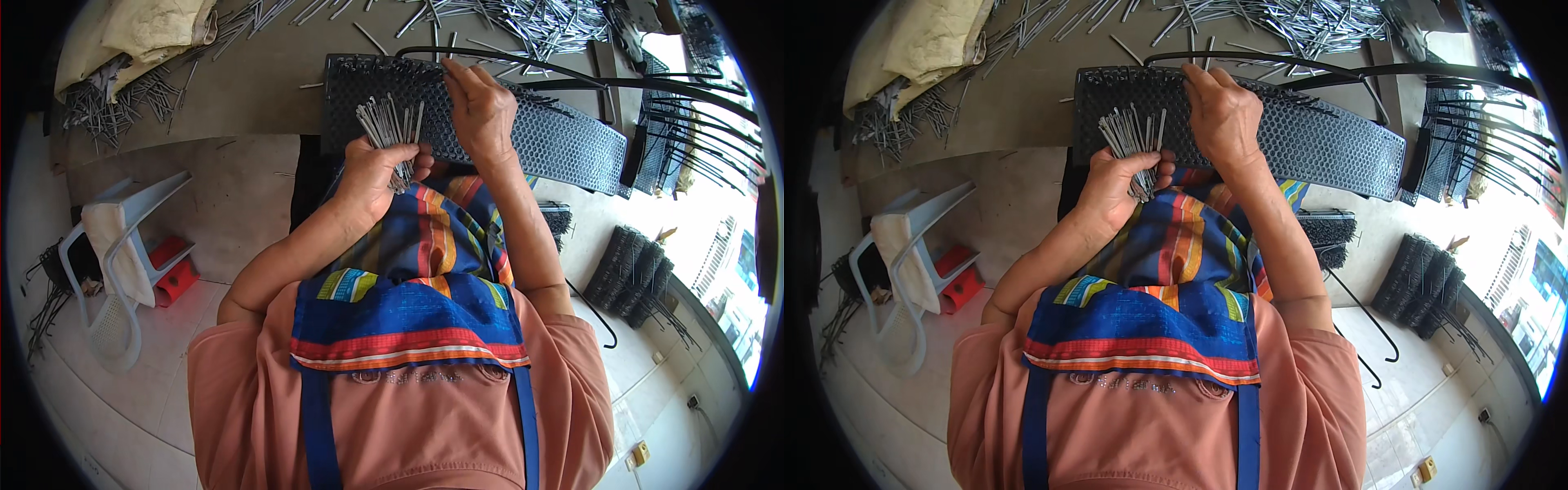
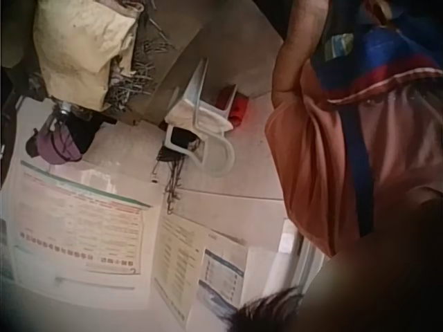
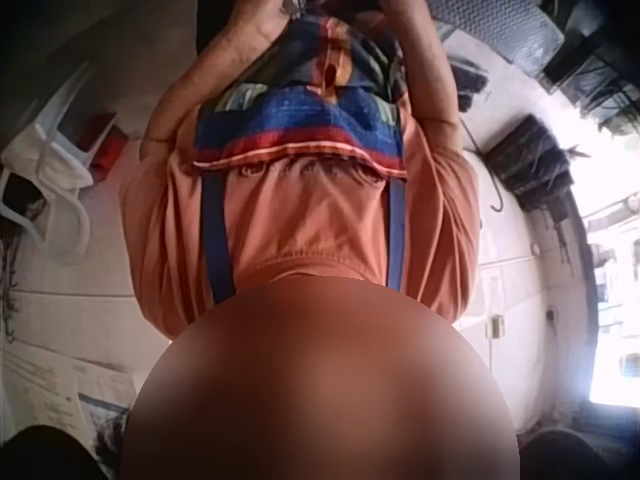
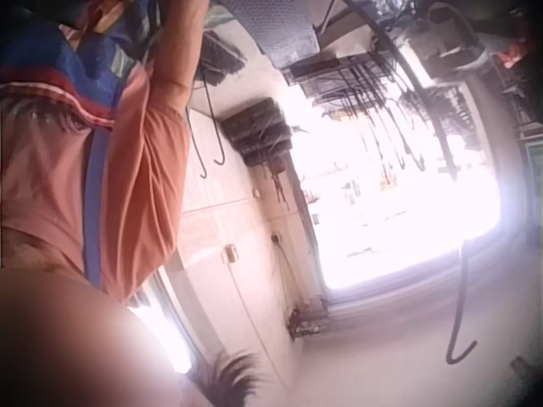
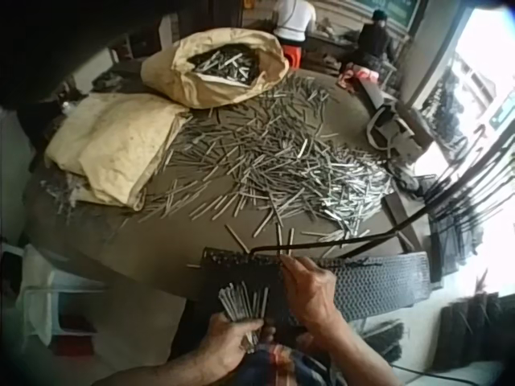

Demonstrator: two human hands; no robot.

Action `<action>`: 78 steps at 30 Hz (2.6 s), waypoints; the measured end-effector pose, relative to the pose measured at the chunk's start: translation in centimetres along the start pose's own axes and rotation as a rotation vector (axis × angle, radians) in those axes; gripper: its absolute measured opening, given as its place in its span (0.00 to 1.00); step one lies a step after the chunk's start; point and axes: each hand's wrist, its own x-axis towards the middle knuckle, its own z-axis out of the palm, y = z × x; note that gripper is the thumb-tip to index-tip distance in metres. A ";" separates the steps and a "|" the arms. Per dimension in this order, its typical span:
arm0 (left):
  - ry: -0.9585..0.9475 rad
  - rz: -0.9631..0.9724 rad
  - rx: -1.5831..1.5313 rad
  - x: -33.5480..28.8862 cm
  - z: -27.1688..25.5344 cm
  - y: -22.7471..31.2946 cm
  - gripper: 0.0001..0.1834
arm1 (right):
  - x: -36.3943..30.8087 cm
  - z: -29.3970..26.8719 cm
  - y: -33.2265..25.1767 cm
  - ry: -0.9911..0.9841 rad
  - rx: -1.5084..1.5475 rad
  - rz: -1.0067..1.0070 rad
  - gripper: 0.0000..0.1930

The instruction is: Inserting metal pins into a perforated mesh sheet to create a mesh structure.

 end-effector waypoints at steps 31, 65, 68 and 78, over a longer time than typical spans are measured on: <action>-0.027 0.035 0.124 0.1 1.0 -1.2 0.06 | -0.6 -1.0 2.2 0.271 0.447 0.120 0.06; -0.153 0.135 0.209 0.3 1.8 -1.3 0.08 | -5.1 -1.8 -0.1 -0.343 0.966 0.671 0.06; -0.169 0.158 0.330 -0.4 1.6 -2.0 0.09 | -4.8 -2.5 -0.2 -0.344 1.008 0.814 0.03; -0.104 -0.019 0.242 -1.0 0.7 -2.6 0.11 | -2.9 -1.4 4.0 0.494 0.887 0.347 0.06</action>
